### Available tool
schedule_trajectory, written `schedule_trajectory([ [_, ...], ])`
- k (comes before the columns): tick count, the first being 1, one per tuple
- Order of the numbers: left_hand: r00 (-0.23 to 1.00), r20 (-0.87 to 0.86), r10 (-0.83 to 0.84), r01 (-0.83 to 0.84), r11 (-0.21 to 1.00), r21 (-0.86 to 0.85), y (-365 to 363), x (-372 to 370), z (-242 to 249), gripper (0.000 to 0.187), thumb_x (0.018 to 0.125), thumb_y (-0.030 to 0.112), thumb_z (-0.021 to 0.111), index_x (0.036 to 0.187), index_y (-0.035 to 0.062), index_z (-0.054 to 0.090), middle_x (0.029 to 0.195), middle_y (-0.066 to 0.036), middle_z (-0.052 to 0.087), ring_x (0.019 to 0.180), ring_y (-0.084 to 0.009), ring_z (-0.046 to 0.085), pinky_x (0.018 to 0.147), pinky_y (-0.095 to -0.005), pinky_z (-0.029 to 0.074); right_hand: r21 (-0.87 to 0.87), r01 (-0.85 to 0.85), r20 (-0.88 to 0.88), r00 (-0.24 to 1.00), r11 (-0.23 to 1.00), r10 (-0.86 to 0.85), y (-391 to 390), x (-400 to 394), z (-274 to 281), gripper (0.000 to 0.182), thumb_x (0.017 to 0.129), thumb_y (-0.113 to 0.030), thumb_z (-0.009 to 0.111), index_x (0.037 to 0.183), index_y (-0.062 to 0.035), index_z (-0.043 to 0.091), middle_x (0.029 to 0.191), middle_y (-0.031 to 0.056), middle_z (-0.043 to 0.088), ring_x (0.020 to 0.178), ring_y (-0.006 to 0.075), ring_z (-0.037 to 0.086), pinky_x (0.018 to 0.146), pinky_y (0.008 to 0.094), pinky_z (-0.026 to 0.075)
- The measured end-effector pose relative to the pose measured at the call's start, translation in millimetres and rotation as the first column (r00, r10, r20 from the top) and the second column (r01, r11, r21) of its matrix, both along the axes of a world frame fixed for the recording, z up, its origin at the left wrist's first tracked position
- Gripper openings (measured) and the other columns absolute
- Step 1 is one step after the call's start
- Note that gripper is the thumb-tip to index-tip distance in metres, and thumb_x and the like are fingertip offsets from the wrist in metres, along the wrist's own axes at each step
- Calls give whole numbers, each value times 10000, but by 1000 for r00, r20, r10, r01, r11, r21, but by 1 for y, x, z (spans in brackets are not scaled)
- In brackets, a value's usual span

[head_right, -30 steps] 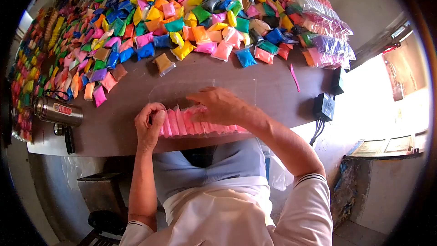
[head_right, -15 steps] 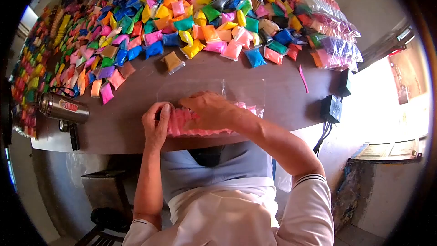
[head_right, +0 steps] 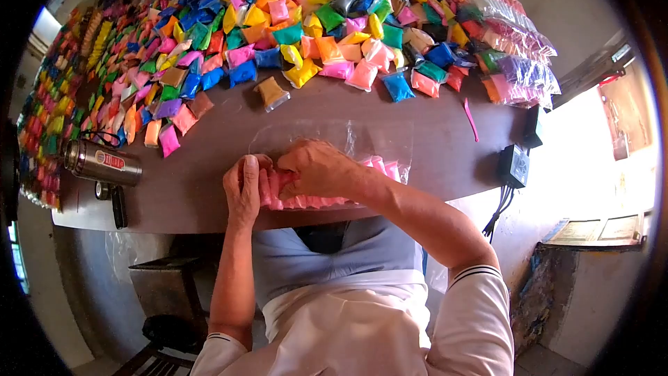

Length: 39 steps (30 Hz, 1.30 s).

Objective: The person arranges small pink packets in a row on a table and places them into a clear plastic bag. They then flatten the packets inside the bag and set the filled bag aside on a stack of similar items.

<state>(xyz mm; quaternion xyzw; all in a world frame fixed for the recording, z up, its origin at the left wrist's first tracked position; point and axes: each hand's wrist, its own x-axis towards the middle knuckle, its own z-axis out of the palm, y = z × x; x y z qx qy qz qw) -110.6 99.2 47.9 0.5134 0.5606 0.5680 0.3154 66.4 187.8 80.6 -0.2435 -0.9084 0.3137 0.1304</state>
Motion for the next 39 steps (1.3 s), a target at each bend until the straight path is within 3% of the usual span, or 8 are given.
schedule_trajectory([
  [6, 997, 46, -66, 67, 998, -9, -2, -3, -4, 271, 963, 286, 648, 917, 20, 656, 758, 17, 590, 675, -64, 495, 588, -225, 399, -30, 94, -98, 990, 995, -96, 1, 9, 4, 338, 732, -252, 774, 1000, -55, 717, 967, 192, 683, 911, 383, 643, 819, 418, 522],
  [8, 996, 34, -88, 89, 995, -50, -3, -2, -3, 251, 942, 268, 675, 916, 20, 653, 781, 16, 598, 691, -63, 498, 602, -220, 403, -133, 167, -102, 978, 977, -181, 9, 29, 28, 324, 804, -239, 774, 1058, -47, 715, 1027, 135, 704, 952, 273, 678, 845, 369, 535],
  [12, 991, 3, -131, 131, 991, 6, 1, -1, -2, 227, 893, 228, 719, 907, 14, 644, 838, -27, 630, 774, -103, 559, 715, -243, 454, -131, 309, 131, 947, 942, -292, 7, 75, 61, 371, 802, -248, 785, 1096, -40, 696, 1067, 125, 702, 970, 264, 676, 889, 376, 524],
  [14, 989, -1, -146, 146, 989, 24, 1, -1, -2, 224, 872, 211, 734, 901, 9, 642, 883, -59, 658, 836, -143, 605, 793, -270, 476, -125, 293, 109, 954, 948, -280, 0, 98, 48, 385, 801, -255, 771, 1106, -33, 693, 1068, 145, 698, 977, 293, 668, 884, 391, 520],
  [26, 983, -181, -26, 33, 999, 33, 0, 2, -8, 230, 940, 233, 677, 908, 6, 651, 801, -45, 662, 710, -114, 578, 663, -259, 465, 115, 189, -72, 981, 975, -182, -14, 92, 13, 355, 783, -199, 782, 1088, -47, 681, 1045, 136, 673, 954, 309, 652, 874, 411, 518],
  [31, 977, -214, -6, 14, 999, 37, 1, 4, -7, 221, 957, 222, 651, 924, 3, 654, 815, -67, 675, 739, -140, 615, 693, -275, 488, -42, 157, 33, 987, 987, -155, -5, 87, 10, 290, 856, -247, 708, 1086, -72, 681, 904, 122, 697, 946, 316, 651, 842, 441, 500],
  [35, 976, -218, 10, -10, 1000, 4, -2, 7, -2, 228, 966, 221, 635, 934, -4, 655, 809, -80, 678, 743, -156, 631, 701, -280, 496, -163, 280, 73, 960, 946, -271, -5, 95, 38, 308, 827, -239, 761, 1065, -60, 683, 997, 132, 695, 970, 291, 657, 867, 408, 503],
  [39, 975, -221, 11, -6, 1000, 24, 0, 4, -7, 234, 971, 221, 628, 935, -8, 656, 802, -85, 678, 742, -156, 635, 697, -284, 500, 90, 328, 99, 937, 940, -336, -4, 133, 47, 440, 824, -346, 767, 1141, -53, 682, 1107, 148, 685, 1020, 307, 649, 889, 424, 494],
])
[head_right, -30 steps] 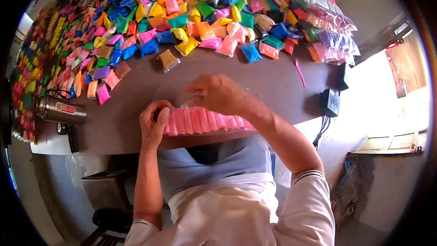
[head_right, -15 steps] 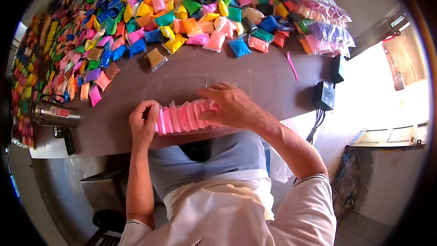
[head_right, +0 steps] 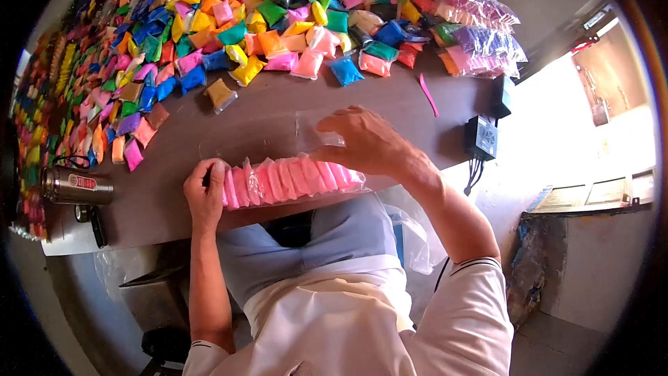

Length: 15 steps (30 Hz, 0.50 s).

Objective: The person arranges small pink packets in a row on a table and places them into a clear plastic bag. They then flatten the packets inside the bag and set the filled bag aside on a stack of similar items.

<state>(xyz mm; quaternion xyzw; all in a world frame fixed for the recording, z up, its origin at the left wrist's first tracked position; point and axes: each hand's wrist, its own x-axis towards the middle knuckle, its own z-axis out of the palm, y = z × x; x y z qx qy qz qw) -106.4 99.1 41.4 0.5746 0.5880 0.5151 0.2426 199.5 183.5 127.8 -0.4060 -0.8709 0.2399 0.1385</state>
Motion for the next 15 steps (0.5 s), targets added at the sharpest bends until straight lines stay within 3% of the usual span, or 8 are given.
schedule_trajectory([
  [2, 1000, -1, 3, -3, 1000, -14, 0, -1, -2, 231, 973, 219, 624, 934, -6, 657, 799, -86, 679, 745, -158, 638, 696, -290, 503, 31, 21, 154, 988, 999, -26, -6, 10, 4, 465, 806, -360, 783, 1135, -46, 685, 1109, 144, 686, 1018, 309, 648, 888, 416, 495],
  [6, 1000, -12, 11, -12, 999, -31, -2, 2, 3, 229, 975, 216, 622, 936, -6, 658, 800, -87, 679, 742, -168, 641, 696, -297, 505, -62, 17, 178, 984, 998, -5, -11, 13, -11, 445, 782, -366, 797, 1083, -49, 710, 1032, 141, 702, 985, 305, 658, 856, 408, 507],
  [8, 1000, -16, 18, -18, 1000, 1, -1, 1, 2, 239, 981, 224, 614, 935, -7, 657, 801, -90, 683, 741, -179, 648, 698, -299, 506, -230, 131, 113, 988, 964, -107, -7, 12, -13, 380, 768, -352, 802, 995, -55, 732, 925, 120, 709, 911, 299, 664, 804, 409, 517],
  [9, 1000, -15, 18, -18, 1000, 3, -1, 1, 2, 239, 981, 224, 614, 935, -7, 657, 801, -90, 683, 741, -179, 648, 698, -299, 506, -227, 130, 113, 988, 965, -106, -4, 12, -15, 380, 768, -352, 802, 995, -55, 732, 925, 120, 709, 911, 299, 664, 804, 409, 517],
  [11, 999, -34, 17, -16, 999, 36, -1, -1, 2, 259, 986, 238, 606, 930, -9, 656, 803, -96, 687, 747, -191, 657, 698, -304, 508, -55, 5, 151, 989, 998, 4, 3, 12, -22, 330, 784, -351, 790, 932, -61, 736, 856, 104, 705, 842, 290, 661, 751, 413, 518],
  [15, 1000, -2, 24, -24, 1000, 14, -2, -2, 0, 277, 990, 253, 601, 925, -9, 659, 806, -103, 693, 753, -201, 666, 695, -311, 512, -3, -54, 184, 981, 999, 54, 18, 10, -25, 320, 800, -357, 776, 923, -65, 733, 881, 86, 706, 859, 287, 649, 764, 412, 509],
])
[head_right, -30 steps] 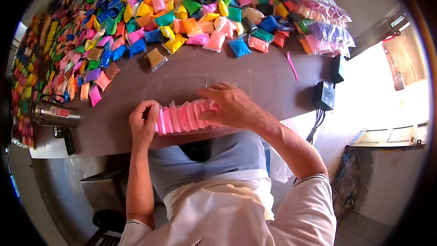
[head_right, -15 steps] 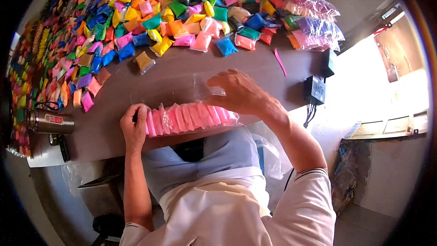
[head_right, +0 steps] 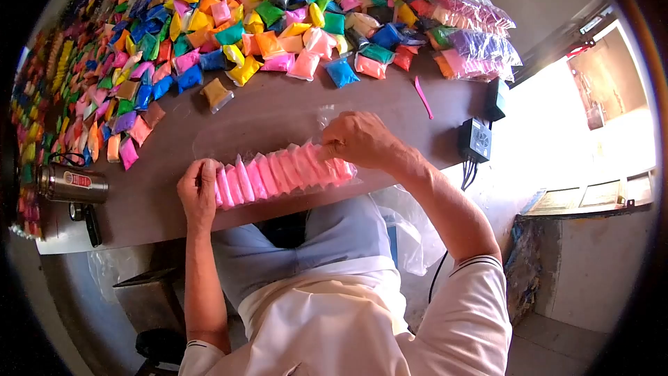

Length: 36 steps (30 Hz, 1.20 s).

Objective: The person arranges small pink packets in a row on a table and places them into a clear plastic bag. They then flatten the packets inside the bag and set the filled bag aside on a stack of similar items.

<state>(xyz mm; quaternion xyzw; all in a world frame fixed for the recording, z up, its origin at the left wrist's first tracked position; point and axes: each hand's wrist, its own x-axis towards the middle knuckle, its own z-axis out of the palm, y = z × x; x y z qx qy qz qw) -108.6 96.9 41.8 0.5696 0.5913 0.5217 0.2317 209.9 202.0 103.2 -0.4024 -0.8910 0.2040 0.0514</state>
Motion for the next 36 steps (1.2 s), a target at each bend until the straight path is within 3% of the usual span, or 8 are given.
schedule_trajectory([
  [2, 1000, -15, 14, -14, 1000, 5, 0, 0, -1, 287, 993, 262, 600, 922, -9, 662, 807, -106, 696, 752, -204, 669, 690, -316, 514, -18, -35, -142, 989, 999, 32, 5, 3, -4, 279, 800, -345, 754, 889, -82, 738, 900, 94, 703, 919, 294, 647, 783, 445, 489],
  [9, 1000, -6, 12, -12, 1000, -6, 1, 0, -2, 289, 993, 262, 599, 923, -10, 668, 809, -105, 701, 759, -200, 674, 690, -315, 517, -54, -85, -125, 989, 995, 78, -1, -7, 8, 287, 822, -317, 772, 973, -76, 736, 973, 79, 697, 952, 274, 637, 847, 415, 490],
  [11, 1000, -12, 25, -25, 1000, -18, 0, 0, -1, 279, 990, 254, 602, 927, -8, 673, 814, -105, 704, 764, -199, 676, 695, -313, 520, -327, 6, 50, 999, 945, 11, 4, -11, 10, 356, 812, -321, 781, 1066, -80, 717, 1019, 93, 691, 993, 289, 630, 875, 417, 485],
  [12, 999, -13, 30, -30, 999, -17, 0, -1, -1, 279, 990, 254, 602, 927, -8, 673, 814, -105, 704, 764, -199, 676, 695, -313, 520, -326, 1, 48, 999, 945, 16, 5, -11, 8, 356, 812, -321, 781, 1066, -80, 717, 1019, 93, 691, 993, 289, 630, 875, 417, 485],
  [17, 999, 49, 11, -9, 1000, -23, 0, 0, -5, 270, 982, 251, 614, 938, -6, 682, 824, -98, 706, 772, -184, 677, 696, -302, 518, 33, -77, -258, 963, 996, 83, -11, -25, 5, 317, 816, -305, 782, 1014, -64, 720, 959, 91, 681, 1017, 284, 615, 905, 434, 478],
  [24, 999, 35, 11, -11, 1000, -8, 1, 0, -2, 275, 980, 252, 623, 918, -11, 673, 803, -91, 685, 734, -166, 645, 667, -292, 496, -134, -176, -268, 954, 975, 136, -13, -49, -15, 239, 856, -247, 713, 980, -42, 723, 960, 138, 673, 984, 335, 621, 880, 442, 494],
  [33, 998, 59, 20, -20, 1000, -12, 1, 1, -4, 271, 971, 252, 639, 922, -12, 670, 773, -70, 652, 681, -135, 583, 638, -275, 464, -81, -109, -240, 967, 991, 87, -22, -79, 11, 211, 836, -218, 756, 958, -49, 728, 936, 118, 672, 961, 316, 632, 874, 426, 506],
  [36, 997, 71, 8, -8, 1000, 3, 1, 0, -4, 271, 972, 257, 639, 928, -8, 675, 773, -75, 653, 676, -144, 583, 633, -279, 464, 54, -182, -269, 944, 982, 190, -21, -88, -10, 259, 836, -221, 757, 1030, -56, 714, 958, 122, 674, 961, 327, 629, 871, 431, 506],
])
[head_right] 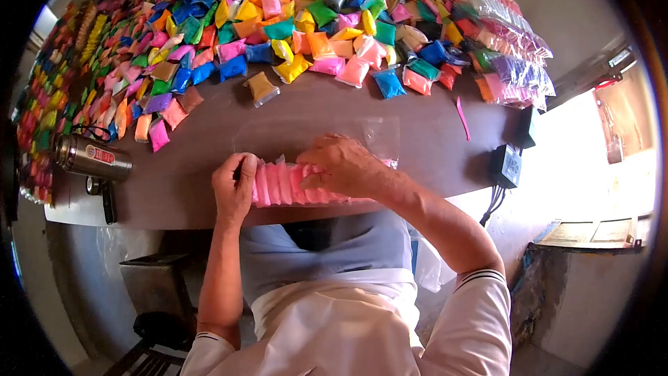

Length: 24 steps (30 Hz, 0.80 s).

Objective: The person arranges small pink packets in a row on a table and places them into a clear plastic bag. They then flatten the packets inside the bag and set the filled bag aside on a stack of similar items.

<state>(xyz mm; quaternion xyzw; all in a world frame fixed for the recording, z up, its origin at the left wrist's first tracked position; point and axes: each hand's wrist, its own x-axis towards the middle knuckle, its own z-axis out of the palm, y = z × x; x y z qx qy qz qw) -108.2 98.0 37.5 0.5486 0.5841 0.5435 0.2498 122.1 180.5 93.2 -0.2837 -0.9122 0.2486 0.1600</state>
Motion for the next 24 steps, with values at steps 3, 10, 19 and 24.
schedule_trajectory([
  [3, 1000, -14, 10, -10, 999, -34, -2, 0, 3, 270, 970, 259, 642, 930, -6, 676, 772, -77, 654, 678, -144, 585, 632, -281, 465, -139, -112, 23, 993, 984, 116, 10, 3, -6, 354, 825, -221, 767, 1132, -71, 673, 978, 133, 670, 961, 333, 627, 871, 436, 505],
  [10, 1000, -29, -1, 0, 1000, -31, -1, -1, 3, 253, 972, 246, 632, 936, -3, 667, 778, -99, 650, 678, -162, 597, 628, -299, 470, -31, 32, -69, 997, 999, -34, -4, -27, 2, 265, 793, -208, 769, 994, -45, 713, 974, 137, 687, 954, 341, 634, 865, 446, 504],
  [19, 997, -80, -3, 3, 1000, -3, 0, -3, 1, 257, 982, 246, 612, 937, -2, 662, 809, -137, 659, 710, -234, 631, 658, -324, 491, -62, -66, -71, 996, 996, 61, 0, -39, -18, 351, 767, -232, 756, 1067, -57, 703, 1039, 147, 681, 998, 357, 620, 897, 455, 486],
  [24, 994, -105, -9, 9, 1000, -2, -1, -2, 1, 272, 989, 256, 604, 932, -4, 659, 812, -150, 662, 725, -255, 643, 666, -333, 498, 32, -95, -124, 987, 995, 98, -2, -43, -27, 310, 784, -245, 743, 1041, -74, 716, 979, 137, 679, 999, 334, 617, 927, 443, 460],
])
